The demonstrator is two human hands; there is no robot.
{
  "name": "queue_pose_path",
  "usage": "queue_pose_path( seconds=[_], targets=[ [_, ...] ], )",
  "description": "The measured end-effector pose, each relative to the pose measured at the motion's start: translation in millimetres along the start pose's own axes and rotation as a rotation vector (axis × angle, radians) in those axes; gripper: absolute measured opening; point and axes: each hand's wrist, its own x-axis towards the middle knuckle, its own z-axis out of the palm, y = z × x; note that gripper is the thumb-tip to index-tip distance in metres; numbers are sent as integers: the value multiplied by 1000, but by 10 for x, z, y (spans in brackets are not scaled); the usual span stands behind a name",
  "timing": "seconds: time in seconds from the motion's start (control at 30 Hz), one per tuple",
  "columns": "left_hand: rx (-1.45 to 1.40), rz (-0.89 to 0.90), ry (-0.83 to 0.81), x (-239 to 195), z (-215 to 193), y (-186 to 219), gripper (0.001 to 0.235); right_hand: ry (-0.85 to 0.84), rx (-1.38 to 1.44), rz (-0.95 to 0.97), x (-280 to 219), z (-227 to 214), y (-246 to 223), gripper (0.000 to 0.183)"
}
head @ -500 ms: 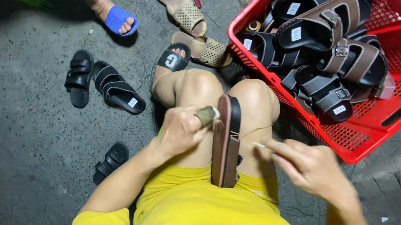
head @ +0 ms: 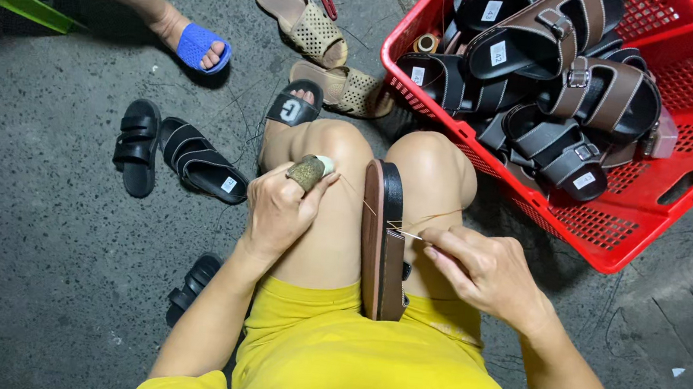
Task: The person sits on a low stool and sews the sole of a brown sandal using a needle and thread. They repeatedly pull the thread through the sandal, then cut the thread with a red utility knife. The person then picks up another sandal from a red basket and begins sewing it.
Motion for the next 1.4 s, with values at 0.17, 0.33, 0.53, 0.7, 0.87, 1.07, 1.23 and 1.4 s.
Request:
queue_pose_path(
  seconds=[0.17, 0.33, 0.53, 0.7, 0.87, 1.07, 1.23, 1.4],
  targets=[
    [-26, -4, 14, -17, -22, -5, 22, -4, 50, -6, 19, -16, 10, 18],
    [-58, -20, 17, -96, 39, -94, 17, 46, -44, 1, 44, -11, -18, 16],
    [-58, -21, 8, -130, 13, -87, 12, 10, 0, -32, 40, 26, 17, 17],
    [76, -7, -36, -181, -78, -36, 26, 48, 136, -60, 53, 88, 60, 16],
    [123, -17, -337, -433, -278, -195, 31, 420, 1051, 281, -184, -13, 403, 11],
    [-510, -38, -584, -307, -392, -81, 16, 818, 841, 381, -44, -190, 129, 28],
    [-1296, -224, -350, -231, 39, 225, 8, 330, 521, 130, 33, 262, -35, 41],
    [-1636, -615, -68, 166, 583, 266, 17, 106, 629, 115, 106, 137, -74, 10]
  ],
)
